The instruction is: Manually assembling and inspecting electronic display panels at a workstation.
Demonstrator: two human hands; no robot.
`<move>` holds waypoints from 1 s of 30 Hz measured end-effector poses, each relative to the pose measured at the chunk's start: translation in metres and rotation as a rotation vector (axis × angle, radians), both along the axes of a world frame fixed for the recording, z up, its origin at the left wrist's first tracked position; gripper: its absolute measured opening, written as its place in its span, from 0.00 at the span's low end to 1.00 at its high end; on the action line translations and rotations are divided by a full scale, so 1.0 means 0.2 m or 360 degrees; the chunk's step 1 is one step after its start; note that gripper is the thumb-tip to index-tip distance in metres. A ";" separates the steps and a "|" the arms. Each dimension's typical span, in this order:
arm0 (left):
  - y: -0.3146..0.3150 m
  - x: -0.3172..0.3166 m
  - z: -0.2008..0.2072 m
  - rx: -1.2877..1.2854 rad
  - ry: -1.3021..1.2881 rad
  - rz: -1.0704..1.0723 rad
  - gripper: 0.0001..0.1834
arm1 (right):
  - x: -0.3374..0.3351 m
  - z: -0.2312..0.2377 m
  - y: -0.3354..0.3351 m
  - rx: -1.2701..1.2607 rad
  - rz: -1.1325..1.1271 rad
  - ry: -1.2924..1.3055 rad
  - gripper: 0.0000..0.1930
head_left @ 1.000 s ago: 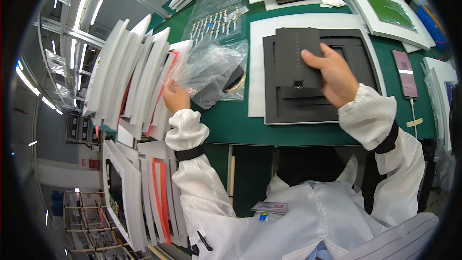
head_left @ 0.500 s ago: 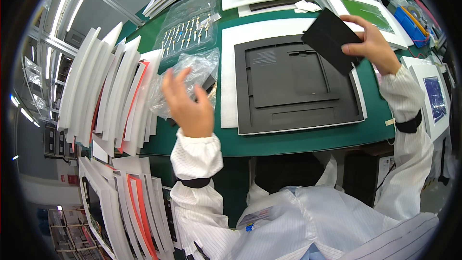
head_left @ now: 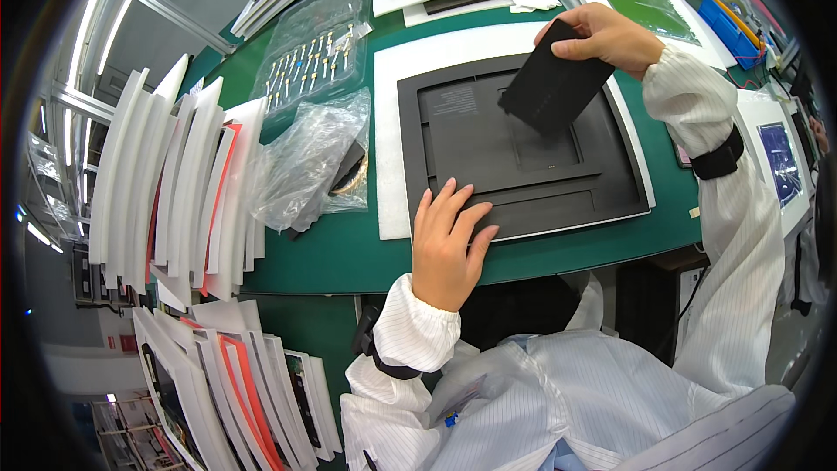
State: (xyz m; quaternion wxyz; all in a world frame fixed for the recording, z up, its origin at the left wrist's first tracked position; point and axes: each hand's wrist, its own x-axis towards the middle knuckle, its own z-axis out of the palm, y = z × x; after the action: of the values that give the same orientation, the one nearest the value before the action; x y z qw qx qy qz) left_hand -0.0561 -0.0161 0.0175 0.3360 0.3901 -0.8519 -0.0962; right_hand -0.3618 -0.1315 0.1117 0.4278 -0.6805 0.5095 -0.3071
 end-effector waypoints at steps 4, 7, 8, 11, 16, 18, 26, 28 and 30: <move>0.01 0.00 -0.01 0.0013 0.0034 -0.0019 0.16 | 0.08 -0.06 -0.04 -0.0276 -0.0205 0.0268 0.20; 0.01 0.00 -0.01 0.0034 0.0055 -0.0034 0.19 | 0.11 -0.05 -0.09 -0.0285 0.0097 0.0512 0.21; 0.01 0.00 0.00 0.0043 0.0052 -0.0050 0.21 | 0.12 -0.07 -0.10 -0.0322 0.0116 0.0492 0.22; 0.00 0.00 0.00 0.0060 0.0049 -0.0062 0.22 | 0.16 -0.11 -0.10 -0.0269 0.0130 0.0484 0.21; 0.01 0.00 -0.01 0.0053 0.0057 -0.0042 0.23 | 0.17 -0.14 -0.10 -0.0141 0.0260 0.0539 0.21; 0.01 0.00 -0.01 0.0054 0.0059 -0.0028 0.23 | 0.18 -0.17 -0.10 -0.0214 0.0269 0.0416 0.20; 0.00 0.00 -0.01 0.0075 0.0078 -0.0025 0.23 | 0.18 -0.25 -0.01 -0.0483 -0.0019 0.0542 0.14; 0.01 0.00 -0.01 0.0084 0.0073 -0.0014 0.24 | 0.20 -0.27 0.02 -0.0649 -0.0105 0.0576 0.13; 0.01 0.00 -0.01 0.0077 0.0066 -0.0010 0.24 | 0.23 -0.25 0.05 -0.0719 -0.0106 0.0664 0.13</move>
State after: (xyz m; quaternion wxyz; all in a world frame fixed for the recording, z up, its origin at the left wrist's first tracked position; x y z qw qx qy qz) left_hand -0.0555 -0.0144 0.0151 0.3438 0.3934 -0.8433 -0.1258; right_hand -0.3160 -0.1212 0.0609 0.1416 -0.7896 0.5273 -0.2800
